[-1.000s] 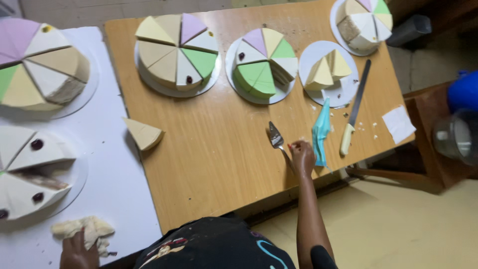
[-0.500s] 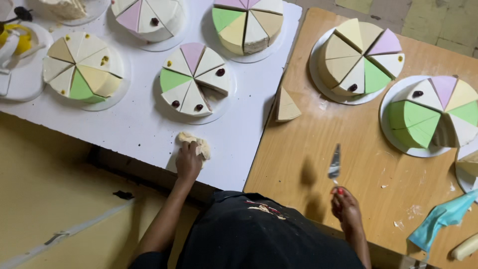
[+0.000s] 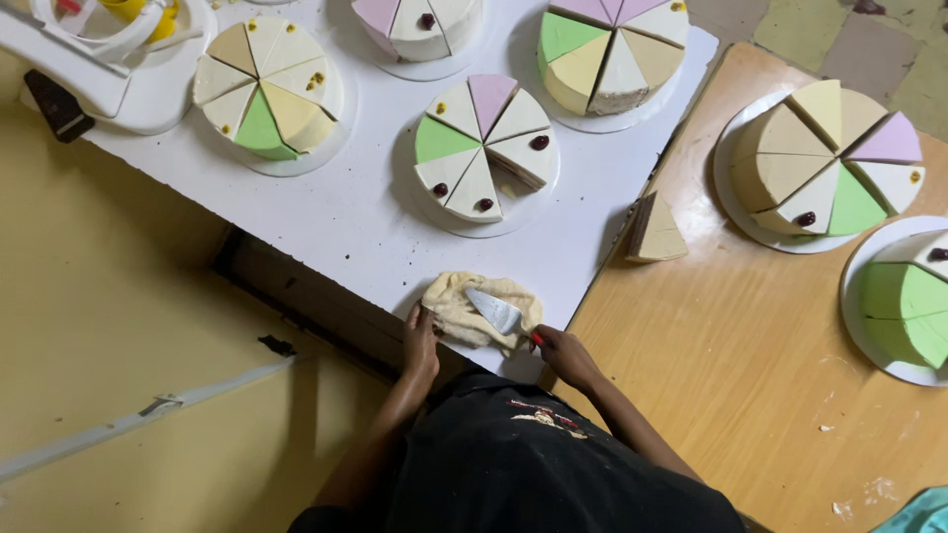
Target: The person prepares cake slices by using a cake server to lift individual slices from round cakes and placing them onto plates, while using a cloth to wipe the server between uses.
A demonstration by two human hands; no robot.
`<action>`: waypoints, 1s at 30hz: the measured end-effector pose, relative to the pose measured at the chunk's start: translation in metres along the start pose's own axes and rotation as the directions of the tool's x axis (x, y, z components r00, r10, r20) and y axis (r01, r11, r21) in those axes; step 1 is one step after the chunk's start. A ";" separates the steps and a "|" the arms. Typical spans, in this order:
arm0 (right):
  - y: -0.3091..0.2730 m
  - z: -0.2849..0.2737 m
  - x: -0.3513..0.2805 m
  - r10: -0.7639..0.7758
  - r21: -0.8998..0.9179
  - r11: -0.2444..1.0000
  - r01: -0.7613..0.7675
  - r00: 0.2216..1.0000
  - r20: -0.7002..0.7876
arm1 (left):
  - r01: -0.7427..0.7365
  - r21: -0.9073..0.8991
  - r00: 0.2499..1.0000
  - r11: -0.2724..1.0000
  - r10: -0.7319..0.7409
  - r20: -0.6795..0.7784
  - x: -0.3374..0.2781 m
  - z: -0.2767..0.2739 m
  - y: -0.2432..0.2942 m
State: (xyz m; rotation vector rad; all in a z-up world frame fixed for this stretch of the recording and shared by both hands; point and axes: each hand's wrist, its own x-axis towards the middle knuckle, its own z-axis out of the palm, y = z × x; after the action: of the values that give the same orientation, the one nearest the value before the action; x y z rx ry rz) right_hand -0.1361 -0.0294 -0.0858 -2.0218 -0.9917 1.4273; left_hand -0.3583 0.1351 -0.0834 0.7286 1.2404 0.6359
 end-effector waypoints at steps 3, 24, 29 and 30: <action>0.007 0.025 0.027 0.051 -0.131 0.990 -0.044 0.997 0.049 | -0.232 0.256 0.972 0.938 0.217 0.086 -0.019 0.001 0.015; 0.068 -0.088 -0.124 0.286 0.135 0.957 -0.257 0.911 -0.298 | -0.717 0.569 0.350 -0.403 0.498 0.794 0.011 0.033 -0.035; 0.120 -0.098 -0.123 0.447 0.439 0.873 -0.211 0.705 -0.550 | -0.887 0.293 0.419 0.358 0.352 0.837 0.018 0.177 -0.026; 0.123 -0.100 -0.117 0.466 0.452 0.865 -0.217 0.681 -0.564 | -0.724 0.330 0.540 0.605 0.201 0.817 0.024 0.205 -0.032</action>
State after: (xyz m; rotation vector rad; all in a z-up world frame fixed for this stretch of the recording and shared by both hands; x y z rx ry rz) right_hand -0.0302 -0.1944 -0.0705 -2.2382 -0.0265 0.8162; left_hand -0.1516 0.1042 -0.0891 1.8027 0.4262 0.2727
